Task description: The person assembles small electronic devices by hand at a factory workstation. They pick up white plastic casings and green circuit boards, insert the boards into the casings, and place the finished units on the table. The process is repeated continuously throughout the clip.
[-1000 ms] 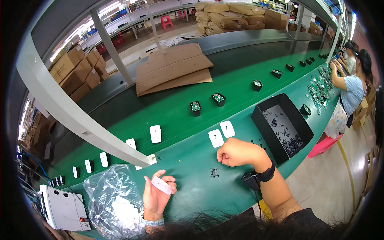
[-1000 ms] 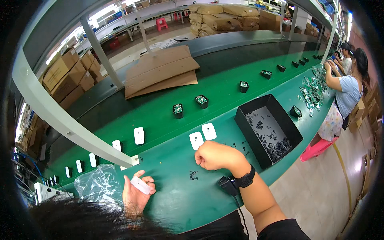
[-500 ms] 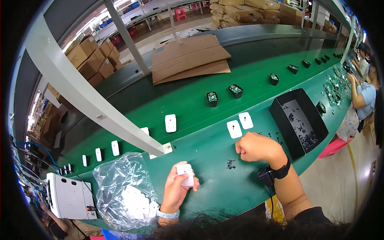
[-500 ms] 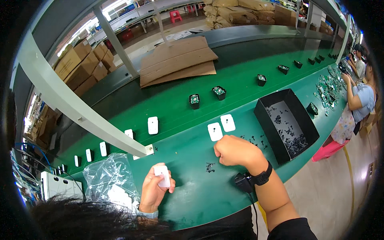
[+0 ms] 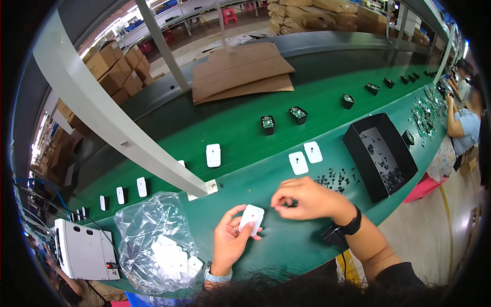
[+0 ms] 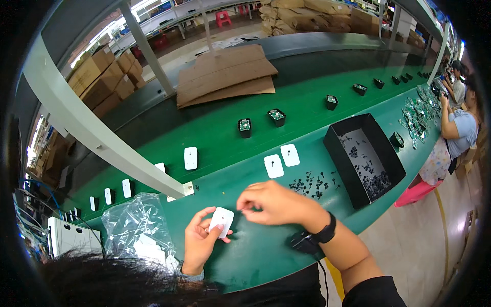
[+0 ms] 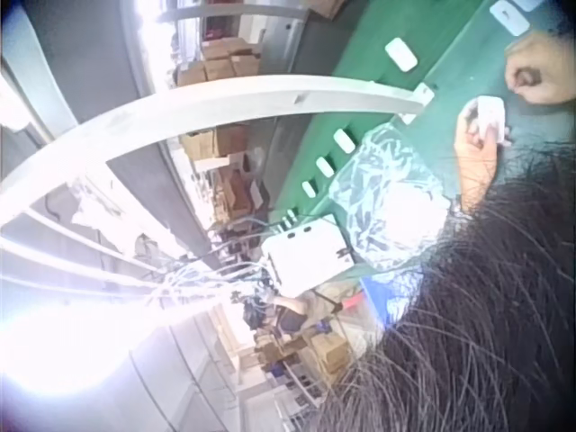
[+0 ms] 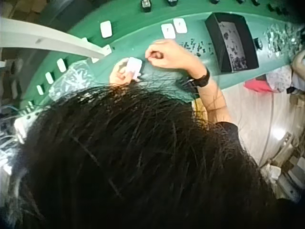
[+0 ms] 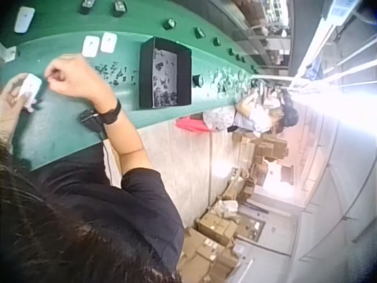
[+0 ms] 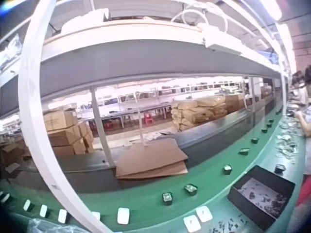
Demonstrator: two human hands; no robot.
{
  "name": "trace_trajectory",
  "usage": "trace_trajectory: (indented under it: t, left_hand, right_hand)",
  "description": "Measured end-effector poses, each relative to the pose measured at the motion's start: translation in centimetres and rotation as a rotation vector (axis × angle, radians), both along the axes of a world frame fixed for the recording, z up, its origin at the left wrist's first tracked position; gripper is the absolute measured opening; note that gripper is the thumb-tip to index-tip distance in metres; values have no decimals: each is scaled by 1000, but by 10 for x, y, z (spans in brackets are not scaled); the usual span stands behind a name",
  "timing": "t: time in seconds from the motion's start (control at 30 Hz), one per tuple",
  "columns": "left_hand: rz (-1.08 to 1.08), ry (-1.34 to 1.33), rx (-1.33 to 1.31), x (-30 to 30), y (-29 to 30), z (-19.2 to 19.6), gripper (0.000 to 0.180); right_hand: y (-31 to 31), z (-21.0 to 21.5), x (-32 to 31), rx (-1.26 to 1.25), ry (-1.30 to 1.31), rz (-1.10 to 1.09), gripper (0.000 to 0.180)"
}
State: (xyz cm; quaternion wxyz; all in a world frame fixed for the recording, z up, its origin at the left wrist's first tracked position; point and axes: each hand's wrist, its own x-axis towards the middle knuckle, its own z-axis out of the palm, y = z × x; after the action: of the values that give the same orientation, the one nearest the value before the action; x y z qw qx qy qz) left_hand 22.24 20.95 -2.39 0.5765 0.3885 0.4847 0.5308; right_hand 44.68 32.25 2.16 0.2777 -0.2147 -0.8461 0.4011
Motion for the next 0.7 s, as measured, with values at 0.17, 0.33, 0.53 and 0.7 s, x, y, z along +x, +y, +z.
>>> trace_trajectory:
  t: [0.17, 0.33, 0.53, 0.7]
  left_hand:
    - [-29, 10, 24, 7, -2, 1, 44]
    - [6, 26, 26, 8, -3, 0, 39]
    - [48, 31, 39, 11, -4, -3, 38]
    - [56, 62, 19, 11, -6, -6, 39]
  right_hand:
    - [-14, -26, -28, 275, 159, -16, 14]
    - [-19, -29, -35, 298, 162, -35, 16]
    - [-22, -28, -36, 300, 146, -88, 16]
    - [-25, -31, -36, 262, 91, -113, 18]
